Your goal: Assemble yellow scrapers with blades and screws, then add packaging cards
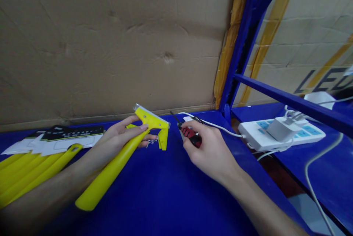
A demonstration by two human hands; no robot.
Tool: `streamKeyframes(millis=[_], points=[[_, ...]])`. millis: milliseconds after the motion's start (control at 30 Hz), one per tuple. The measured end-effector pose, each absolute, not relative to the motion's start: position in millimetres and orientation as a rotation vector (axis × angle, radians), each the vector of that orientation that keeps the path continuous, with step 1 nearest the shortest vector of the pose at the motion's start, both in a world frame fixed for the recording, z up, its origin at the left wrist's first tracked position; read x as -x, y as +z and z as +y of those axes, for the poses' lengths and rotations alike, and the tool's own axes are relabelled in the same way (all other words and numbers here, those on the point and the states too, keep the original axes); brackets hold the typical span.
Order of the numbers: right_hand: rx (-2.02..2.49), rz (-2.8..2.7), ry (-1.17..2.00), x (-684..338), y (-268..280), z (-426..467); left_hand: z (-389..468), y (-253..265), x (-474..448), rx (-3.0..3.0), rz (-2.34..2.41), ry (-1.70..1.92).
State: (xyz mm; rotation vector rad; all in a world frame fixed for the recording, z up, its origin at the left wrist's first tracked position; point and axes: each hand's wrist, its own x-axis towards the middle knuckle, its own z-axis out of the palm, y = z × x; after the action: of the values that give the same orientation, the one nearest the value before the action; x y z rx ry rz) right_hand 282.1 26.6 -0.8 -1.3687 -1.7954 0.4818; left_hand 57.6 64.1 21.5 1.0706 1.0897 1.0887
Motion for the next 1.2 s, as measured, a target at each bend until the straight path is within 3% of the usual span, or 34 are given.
streamKeyframes(millis=[100,300,500,667,1033,1200], points=[[1.491,-2.006,0.246,-272.5,-12.4,22.4,67.2,21.1,-55.2,-1.113,1.117,1.082],[1.546,-2.24,0.219,-263.7,-18.1,14.3,67.8,22.9,-53.6,-1.138,1.137,1.06],[1.462,-2.121,0.186,-278.0,-9.6,24.4,68.2,19.6,-44.4,-1.252,1.082,0.965],[1.669,-1.894,-0.156,-300.0,-8.4,39.6,66.2,21.6,-41.1,-1.3,1.076,0.893],[1.905,-1.918,-0.058,-312.2,-17.4,53.8,59.5,26.3,-37.1,-1.356,0.969,0.873],[2.031,-2.135,-0.335,-303.7,-3.1,61.4,59.2,26.8,-40.1,-1.351,0.972,0.853]])
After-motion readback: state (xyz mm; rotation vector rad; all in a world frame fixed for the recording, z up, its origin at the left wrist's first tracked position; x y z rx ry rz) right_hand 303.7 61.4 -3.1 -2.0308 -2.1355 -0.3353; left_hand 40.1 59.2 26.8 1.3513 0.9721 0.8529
